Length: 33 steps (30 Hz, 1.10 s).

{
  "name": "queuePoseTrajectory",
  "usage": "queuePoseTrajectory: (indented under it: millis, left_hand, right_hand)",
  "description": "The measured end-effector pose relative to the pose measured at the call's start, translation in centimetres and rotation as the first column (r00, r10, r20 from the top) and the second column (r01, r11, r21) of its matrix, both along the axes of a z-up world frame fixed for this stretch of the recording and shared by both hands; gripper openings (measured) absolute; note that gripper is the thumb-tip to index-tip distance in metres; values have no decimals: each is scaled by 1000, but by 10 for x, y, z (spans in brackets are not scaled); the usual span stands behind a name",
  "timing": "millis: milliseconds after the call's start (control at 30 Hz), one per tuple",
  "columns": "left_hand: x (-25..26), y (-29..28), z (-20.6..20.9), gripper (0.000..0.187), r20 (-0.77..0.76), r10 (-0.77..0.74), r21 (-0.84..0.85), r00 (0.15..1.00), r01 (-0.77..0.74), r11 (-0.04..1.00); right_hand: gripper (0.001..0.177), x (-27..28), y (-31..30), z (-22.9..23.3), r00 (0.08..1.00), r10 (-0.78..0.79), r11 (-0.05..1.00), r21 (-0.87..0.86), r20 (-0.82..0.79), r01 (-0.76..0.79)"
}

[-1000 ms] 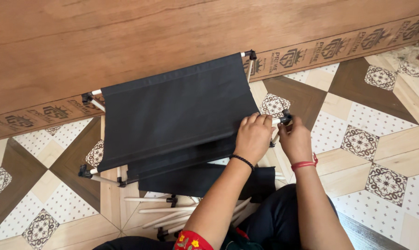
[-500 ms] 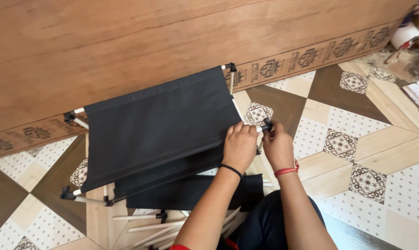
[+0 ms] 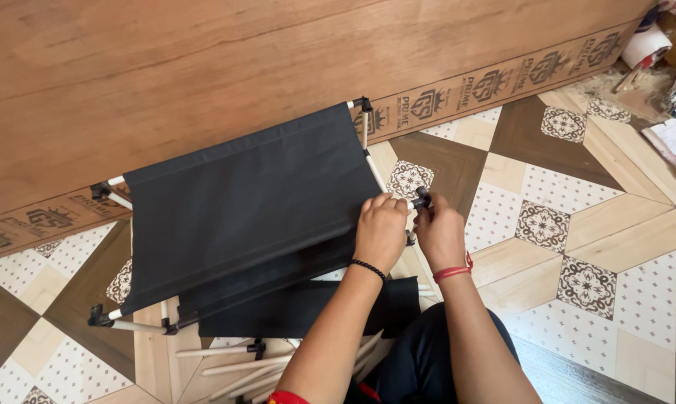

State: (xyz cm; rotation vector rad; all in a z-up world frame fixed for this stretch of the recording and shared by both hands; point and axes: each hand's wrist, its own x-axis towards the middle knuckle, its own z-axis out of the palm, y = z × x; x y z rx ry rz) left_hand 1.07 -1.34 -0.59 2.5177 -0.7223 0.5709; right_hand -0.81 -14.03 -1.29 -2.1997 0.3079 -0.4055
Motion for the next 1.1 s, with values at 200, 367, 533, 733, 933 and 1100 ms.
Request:
queuePoseTrajectory:
  millis: [200,367,533,733,933,1100]
  left_hand:
    - [1,-1,1,10,-40,-15,-4,999,15,1000]
    - [1,-3,-2,15,-107,31,50,994,-26,998]
    - [-4,-1,-1,28,2,64,-43,998,-64,997]
    - [-5,11,4,25,-7,68,3,998,-68,998]
    - [-2,11,2,20,-4,27,7,1000,-27,1000]
    - [2,10,-3,19,28,15,-6,1000,-15,1000]
  right_hand:
    - [29,0,-2,-7,1000,0,1000,15,25,0]
    - [30,3,3,-13,999,22,997,-75,47,-18]
    - [46,1,6,-13,1000,-14,1000,-21,11,15]
    - [38,1,2,-7,1000,4,999,41,-30,-3]
    - [34,1,3,-4,999,-4,993,117,-52,10]
    - [35,2,1,-10,999,-23,996,88,-34,26]
